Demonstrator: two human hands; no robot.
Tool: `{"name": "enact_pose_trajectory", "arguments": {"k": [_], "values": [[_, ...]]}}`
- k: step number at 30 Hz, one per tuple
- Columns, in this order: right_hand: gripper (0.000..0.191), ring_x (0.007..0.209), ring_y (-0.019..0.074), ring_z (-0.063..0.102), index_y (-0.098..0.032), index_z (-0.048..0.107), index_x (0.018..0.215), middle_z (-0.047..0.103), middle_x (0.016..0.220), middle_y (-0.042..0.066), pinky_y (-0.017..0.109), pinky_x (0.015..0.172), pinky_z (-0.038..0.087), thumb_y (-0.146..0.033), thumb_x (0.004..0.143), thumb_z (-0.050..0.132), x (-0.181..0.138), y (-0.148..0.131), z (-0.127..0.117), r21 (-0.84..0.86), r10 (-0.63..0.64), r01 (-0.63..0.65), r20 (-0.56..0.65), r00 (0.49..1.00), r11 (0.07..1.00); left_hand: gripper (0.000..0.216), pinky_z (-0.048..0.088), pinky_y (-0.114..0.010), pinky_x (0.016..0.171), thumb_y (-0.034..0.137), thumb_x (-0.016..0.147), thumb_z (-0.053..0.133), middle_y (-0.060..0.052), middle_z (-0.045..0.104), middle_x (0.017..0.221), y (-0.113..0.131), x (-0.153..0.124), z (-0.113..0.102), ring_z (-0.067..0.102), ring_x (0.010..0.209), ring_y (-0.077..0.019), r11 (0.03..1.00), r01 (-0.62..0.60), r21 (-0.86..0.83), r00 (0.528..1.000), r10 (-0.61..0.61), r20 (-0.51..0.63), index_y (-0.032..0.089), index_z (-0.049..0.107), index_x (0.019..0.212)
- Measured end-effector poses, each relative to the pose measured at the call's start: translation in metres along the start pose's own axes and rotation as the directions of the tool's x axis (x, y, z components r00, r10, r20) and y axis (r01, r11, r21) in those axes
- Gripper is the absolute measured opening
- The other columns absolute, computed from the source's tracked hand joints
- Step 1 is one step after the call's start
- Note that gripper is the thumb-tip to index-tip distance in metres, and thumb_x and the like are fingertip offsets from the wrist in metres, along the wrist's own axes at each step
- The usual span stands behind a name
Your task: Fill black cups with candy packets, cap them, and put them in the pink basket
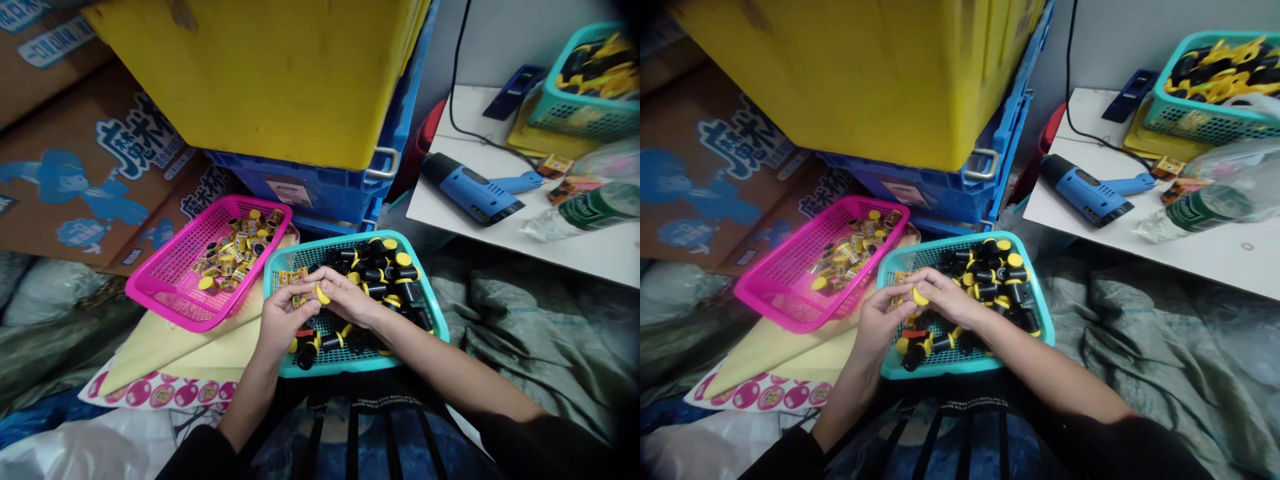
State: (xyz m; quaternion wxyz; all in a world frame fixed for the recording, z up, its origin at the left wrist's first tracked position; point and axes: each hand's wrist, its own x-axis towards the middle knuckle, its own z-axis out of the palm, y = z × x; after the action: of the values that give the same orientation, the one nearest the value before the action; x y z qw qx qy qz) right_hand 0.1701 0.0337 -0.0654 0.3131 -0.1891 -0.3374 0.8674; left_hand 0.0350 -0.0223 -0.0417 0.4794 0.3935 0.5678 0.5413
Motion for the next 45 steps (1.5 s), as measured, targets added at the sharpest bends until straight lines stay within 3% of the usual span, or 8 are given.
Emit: {"name": "enact_pose_trajectory", "arguments": {"k": [7, 9, 13, 16, 22, 30, 40, 45], "values": [[0.043, 0.094, 0.0163, 0.058, -0.020, 0.055, 0.113, 0.061, 0.109, 0.007, 0.031, 0.081, 0.047, -0.054, 0.086, 0.051, 0.018, -0.031, -0.010, -0.539, -0.052, 0.086, 0.077, 0.996, 0.838, 0.020, 0.051, -0.037, 0.089, 0.025, 0.068, 0.074, -0.004, 0.072, 0.091, 0.037, 0.017, -0.025, 0.066, 0.091, -0.0195, 0.894, -0.314, 0.321, 0.933, 0.354, -0.072, 0.021, 0.072, 0.088], [0.040, 0.091, 0.0182, 0.058, -0.019, 0.060, 0.106, 0.064, 0.102, 0.008, 0.034, 0.081, 0.046, -0.051, 0.091, 0.041, 0.029, -0.029, -0.012, -0.789, -0.030, 0.051, 0.041, 0.999, 0.613, 0.026, 0.049, -0.039, 0.094, 0.027, 0.072, 0.071, -0.003, 0.070, 0.098, 0.051, 0.027, -0.050, 0.064, 0.097, -0.0198, 0.806, -0.315, 0.501, 0.848, 0.476, -0.233, 0.023, 0.071, 0.097], [0.027, 0.101, 0.0269, 0.054, -0.017, 0.066, 0.103, 0.065, 0.104, 0.012, 0.038, 0.086, 0.042, -0.033, 0.083, 0.059, 0.047, 0.002, -0.014, -0.983, 0.158, -0.059, -0.086, 0.984, -0.173, 0.051, 0.044, -0.041, 0.101, 0.029, 0.069, 0.075, -0.006, 0.058, 0.128, 0.054, 0.034, -0.087, 0.052, 0.121, -0.0248, 0.710, -0.192, 0.678, 0.821, 0.495, -0.286, 0.026, 0.062, 0.118], [0.036, 0.112, 0.0322, 0.048, -0.017, 0.064, 0.113, 0.059, 0.121, 0.015, 0.040, 0.086, 0.041, -0.022, 0.077, 0.063, 0.059, 0.026, -0.015, -0.958, 0.198, -0.031, -0.090, 0.976, -0.286, 0.037, 0.050, -0.037, 0.094, 0.030, 0.077, 0.067, -0.007, 0.061, 0.125, 0.042, 0.028, -0.090, 0.055, 0.118, -0.0222, 0.750, -0.255, 0.610, 0.840, 0.485, -0.244, 0.024, 0.065, 0.113], [0.017, 0.091, 0.0224, 0.058, -0.016, 0.068, 0.087, 0.068, 0.095, 0.010, 0.030, 0.075, 0.043, -0.029, 0.083, 0.059, 0.069, 0.011, -0.013, -0.970, 0.231, -0.010, -0.067, 0.971, -0.241, 0.019, 0.055, -0.032, 0.079, 0.030, 0.080, 0.062, -0.004, 0.071, 0.094, 0.024, 0.014, -0.072, 0.067, 0.084, -0.0167, 0.836, -0.178, 0.519, 0.952, 0.279, -0.123, 0.022, 0.071, 0.095], [0.011, 0.080, 0.0156, 0.057, -0.017, 0.064, 0.077, 0.063, 0.082, 0.002, 0.027, 0.074, 0.041, -0.028, 0.079, 0.062, 0.038, -0.046, 0.003, -0.965, 0.196, 0.185, 0.220, 0.956, 0.184, 0.034, 0.053, -0.029, 0.069, 0.022, 0.073, 0.067, -0.002, 0.067, 0.077, -0.002, 0.022, -0.041, 0.065, 0.074, -0.0155, 0.963, -0.029, 0.267, 0.993, -0.002, 0.117, 0.020, 0.065, 0.107], [0.020, 0.071, 0.0120, 0.053, -0.017, 0.057, 0.076, 0.058, 0.074, -0.002, 0.025, 0.070, 0.041, -0.035, 0.075, 0.063, 0.033, -0.029, -0.010, -0.631, -0.003, -0.055, -0.089, 0.996, 0.774, 0.039, 0.043, -0.019, 0.053, 0.023, 0.073, 0.068, 0.002, 0.060, 0.077, -0.002, 0.017, -0.016, 0.053, 0.060, -0.0078, 0.974, 0.106, -0.202, 0.985, -0.131, -0.114, 0.022, 0.058, 0.111], [0.014, 0.066, 0.0111, 0.050, -0.017, 0.053, 0.072, 0.056, 0.069, -0.003, 0.024, 0.064, 0.039, -0.030, 0.073, 0.060, 0.032, -0.028, -0.011, -0.603, -0.102, -0.037, -0.194, 0.976, 0.797, 0.038, 0.048, -0.022, 0.062, 0.028, 0.076, 0.066, -0.001, 0.062, 0.085, 0.000, 0.013, -0.012, 0.059, 0.073, -0.0117, 0.977, 0.139, -0.160, 0.989, -0.146, -0.028, 0.021, 0.057, 0.113]]}}
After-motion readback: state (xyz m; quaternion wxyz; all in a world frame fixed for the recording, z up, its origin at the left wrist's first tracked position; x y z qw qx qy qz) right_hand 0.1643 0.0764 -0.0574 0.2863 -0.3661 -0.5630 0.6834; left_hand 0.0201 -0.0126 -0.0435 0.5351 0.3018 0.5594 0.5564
